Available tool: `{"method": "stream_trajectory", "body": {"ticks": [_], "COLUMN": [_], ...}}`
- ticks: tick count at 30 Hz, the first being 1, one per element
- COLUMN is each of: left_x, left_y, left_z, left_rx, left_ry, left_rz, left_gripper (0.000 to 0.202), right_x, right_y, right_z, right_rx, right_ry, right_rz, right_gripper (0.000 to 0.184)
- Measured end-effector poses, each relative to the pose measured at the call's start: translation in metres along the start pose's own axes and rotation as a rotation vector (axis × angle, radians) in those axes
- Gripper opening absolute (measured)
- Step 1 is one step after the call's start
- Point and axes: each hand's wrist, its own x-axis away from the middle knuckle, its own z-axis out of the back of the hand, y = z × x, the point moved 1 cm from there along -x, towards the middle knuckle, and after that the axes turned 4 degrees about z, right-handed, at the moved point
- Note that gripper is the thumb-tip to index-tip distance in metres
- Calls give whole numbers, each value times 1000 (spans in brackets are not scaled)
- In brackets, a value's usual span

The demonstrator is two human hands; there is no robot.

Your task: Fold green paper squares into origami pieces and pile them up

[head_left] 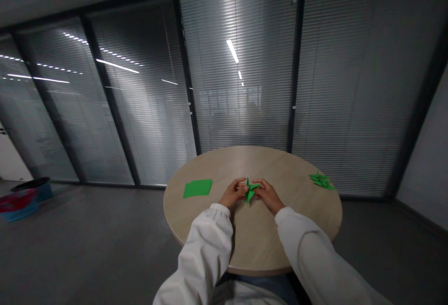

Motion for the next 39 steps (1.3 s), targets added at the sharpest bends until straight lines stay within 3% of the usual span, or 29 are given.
{"method": "stream_trajectory", "body": {"ticks": [5,8,15,19,27,39], "left_x": [2,1,3,3,-2,-4], "left_y": [2,0,2,4,-1,-3], "left_z": [-2,-1,0,3,7,10], "left_rx": [-39,-115,-158,-190,29,177], "left_ry": [-59,-21,-12,61,141,172], "left_rz": [-14,-34,-87,-121,-119,-115], "left_gripper": [57,49,61,49,51,56], "right_x": [-4,-6,-3,-4,-10,-10], "right_y": [2,6,7,9,20,17], "right_z": [3,4,2,4,11,12], "right_rx": [51,87,101,140,204,-51], "right_ry": [17,34,-8,13,114,154], "right_rz": [128,132,178,193,204,225], "right_gripper": [14,18,25,27,30,38]}}
